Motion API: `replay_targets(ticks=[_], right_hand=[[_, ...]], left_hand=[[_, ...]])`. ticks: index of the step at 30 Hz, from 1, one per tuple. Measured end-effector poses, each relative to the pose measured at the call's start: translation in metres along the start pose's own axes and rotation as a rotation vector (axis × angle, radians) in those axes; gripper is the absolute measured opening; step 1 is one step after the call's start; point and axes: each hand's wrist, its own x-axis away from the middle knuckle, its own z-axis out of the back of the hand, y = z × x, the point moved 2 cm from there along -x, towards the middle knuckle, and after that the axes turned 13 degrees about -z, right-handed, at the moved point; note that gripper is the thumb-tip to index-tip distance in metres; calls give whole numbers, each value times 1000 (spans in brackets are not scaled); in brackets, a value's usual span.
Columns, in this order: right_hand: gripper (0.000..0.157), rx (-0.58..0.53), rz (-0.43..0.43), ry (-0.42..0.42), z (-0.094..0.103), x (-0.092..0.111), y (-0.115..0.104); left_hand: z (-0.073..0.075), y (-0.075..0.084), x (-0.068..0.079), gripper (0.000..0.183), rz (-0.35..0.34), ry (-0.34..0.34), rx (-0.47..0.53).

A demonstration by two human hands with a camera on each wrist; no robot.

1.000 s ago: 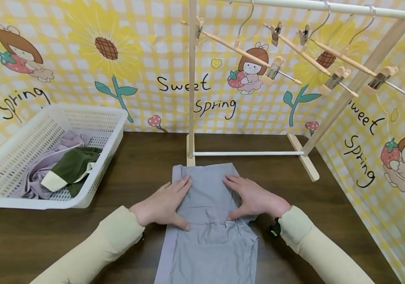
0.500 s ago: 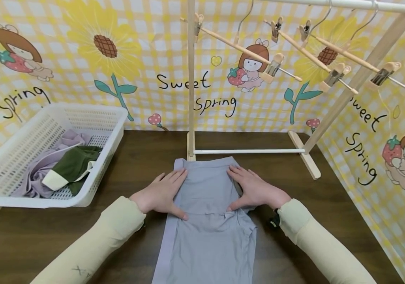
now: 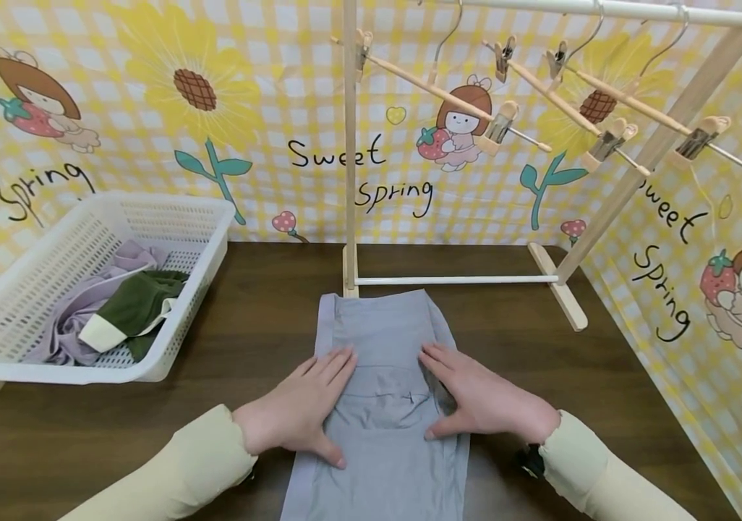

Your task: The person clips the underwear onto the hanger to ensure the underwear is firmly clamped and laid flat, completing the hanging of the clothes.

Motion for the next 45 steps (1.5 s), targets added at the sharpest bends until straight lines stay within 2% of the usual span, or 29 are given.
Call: replay_targets(ticks=[4, 7, 13, 16, 19, 21, 24, 27, 29, 33, 36, 39, 42, 45], right_hand=[[122, 4, -33, -32, -7, 11, 10], [129, 31, -42, -25, -8, 17, 19], [131, 15, -42, -6, -5, 23, 27], [120, -31, -28, 38, -1, 23, 24], [98, -29, 32, 127, 2, 24, 13], [82, 2, 87, 164, 2, 25, 3], [75, 30, 133, 108, -4, 27, -9], [85, 28, 113, 0, -11, 30, -12], [96, 31, 87, -41, -14, 31, -10], [109, 61, 69, -59, -14, 34, -4], [111, 65, 74, -69, -12, 34, -3], [111, 34, 79, -59, -9, 32, -3], [106, 3, 83, 8, -6, 29, -3], [101, -1, 76, 71, -4, 27, 0]], left_hand=[[-7, 1, 8, 137, 20, -48, 11], [-11, 1, 11, 140, 34, -65, 24], [-11, 3, 13, 142, 47, -46, -1], [-11, 6, 12, 137, 26, -15, -19], [-14, 14, 11, 126, -27, 8, -22], [-16, 22, 9, 117, -67, 0, -28], [-19, 30, 7, 110, -110, -27, -34], [-21, 33, 5, 113, -121, -42, -25], [-22, 33, 5, 116, -119, -37, -12], [-22, 31, 6, 120, -115, -39, 1], [-22, 29, 7, 123, -124, -36, -9], [-21, 26, 9, 123, -133, 4, -21], [-15, 20, 10, 120, -74, 96, -28], [-9, 12, 14, 116, 51, 160, -1]])
